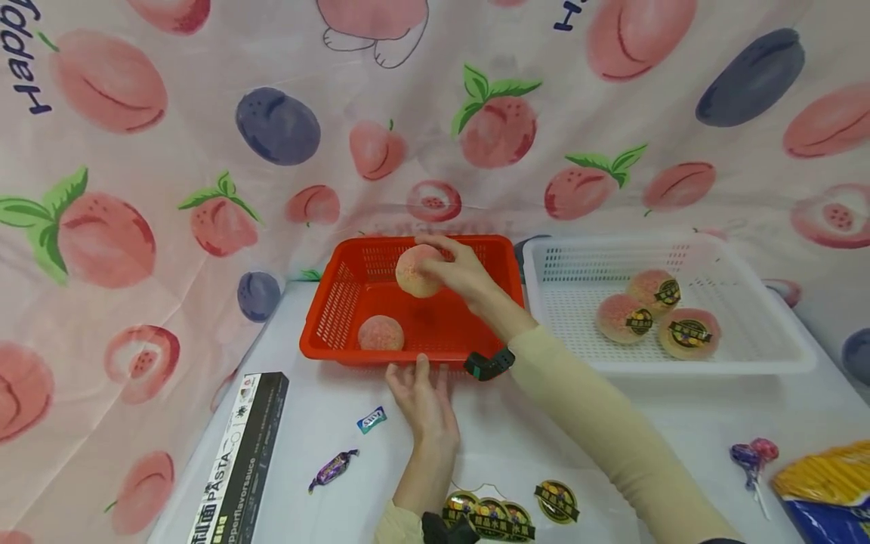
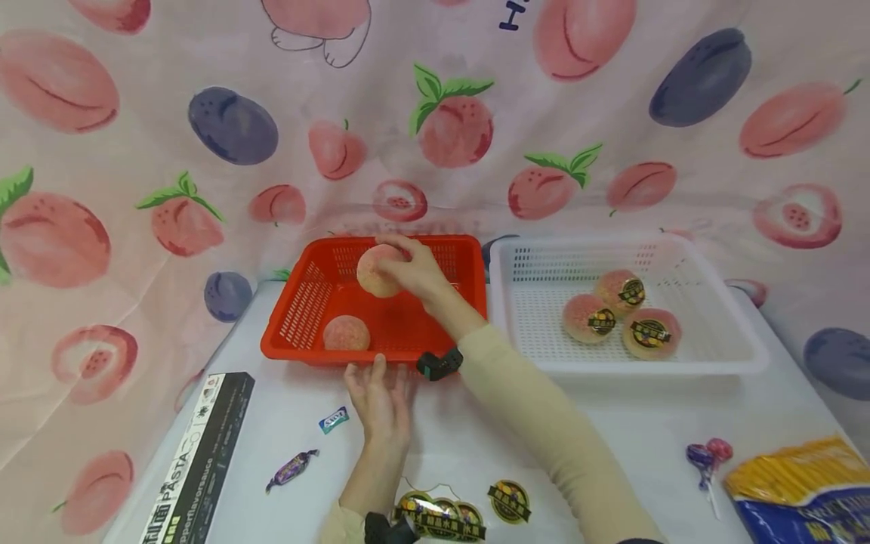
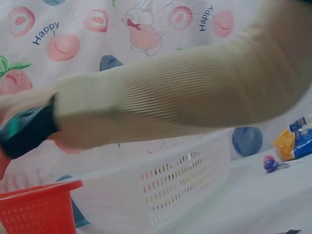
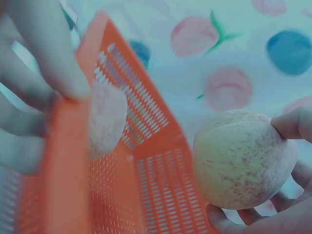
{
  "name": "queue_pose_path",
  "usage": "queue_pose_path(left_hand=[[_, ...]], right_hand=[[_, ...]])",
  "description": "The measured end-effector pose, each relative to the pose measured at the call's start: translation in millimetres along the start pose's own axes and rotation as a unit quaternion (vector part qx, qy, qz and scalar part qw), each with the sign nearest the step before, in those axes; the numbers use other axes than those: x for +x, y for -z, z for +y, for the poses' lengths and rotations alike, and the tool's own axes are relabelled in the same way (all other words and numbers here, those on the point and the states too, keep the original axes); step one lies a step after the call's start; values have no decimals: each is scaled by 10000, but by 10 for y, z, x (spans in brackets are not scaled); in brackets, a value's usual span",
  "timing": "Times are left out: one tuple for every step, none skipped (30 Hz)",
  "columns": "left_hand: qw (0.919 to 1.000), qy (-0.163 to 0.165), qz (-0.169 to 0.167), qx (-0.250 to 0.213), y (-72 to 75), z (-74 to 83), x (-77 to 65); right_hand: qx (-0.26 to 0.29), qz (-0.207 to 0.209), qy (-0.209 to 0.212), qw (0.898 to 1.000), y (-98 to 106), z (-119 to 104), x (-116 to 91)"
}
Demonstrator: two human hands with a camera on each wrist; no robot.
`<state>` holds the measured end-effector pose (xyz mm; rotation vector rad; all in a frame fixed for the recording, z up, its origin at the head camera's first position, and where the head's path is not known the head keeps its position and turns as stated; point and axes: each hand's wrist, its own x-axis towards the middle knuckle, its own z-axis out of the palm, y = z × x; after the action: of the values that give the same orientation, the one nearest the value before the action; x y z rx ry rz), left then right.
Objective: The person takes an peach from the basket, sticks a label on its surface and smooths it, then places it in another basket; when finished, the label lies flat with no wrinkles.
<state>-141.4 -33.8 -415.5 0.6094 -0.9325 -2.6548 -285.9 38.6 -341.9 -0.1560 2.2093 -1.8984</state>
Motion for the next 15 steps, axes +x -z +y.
queue_pose_path(left_hand=[[10000,26,-4,14,2,0,-3],[10000,50,-6,22,3,1,-5],[10000,61,-1,62,2,4,-4],[10000,62,5,66,1,8,-3],[10000,69,23,65,0,13,-2],[10000,72,26,64,-3,20,0],[10000,75,27,48,-5,26,2],[10000,77,29,45,-8,32,3],[10000,86,34,14,-10,38,3],[9999,114,42,-18,-12,43,1],[9999,148,48,-30,-13,47,-3],[9998,168,54,-37,-13,46,-9],[9998,170,62,-56,-12,44,-8],[9998,173,71,-61,-12,42,-9],[9998,162,73,-75,-12,38,-8]], right_hand=[[-38,17,21,10000,35,-4,-90],[-38,18,45,10000,70,-7,-181],[-32,11,75,10000,107,-8,-275],[-44,17,91,9999,143,-8,-367],[-59,8,104,9999,180,-6,-460],[-78,-5,121,9999,220,-1,-551],[-102,-10,156,9998,260,6,-636],[-111,-9,172,9998,300,16,-721],[-144,-8,204,9997,341,35,-809],[-144,-16,222,9996,383,62,-898],[-163,-23,265,9995,427,94,-991],[-145,-16,305,9994,470,133,-1085],[-124,-25,357,9993,512,177,-1176],[-99,-41,403,9991,557,231,-1272],[-60,-81,476,9988,599,286,-1368]])
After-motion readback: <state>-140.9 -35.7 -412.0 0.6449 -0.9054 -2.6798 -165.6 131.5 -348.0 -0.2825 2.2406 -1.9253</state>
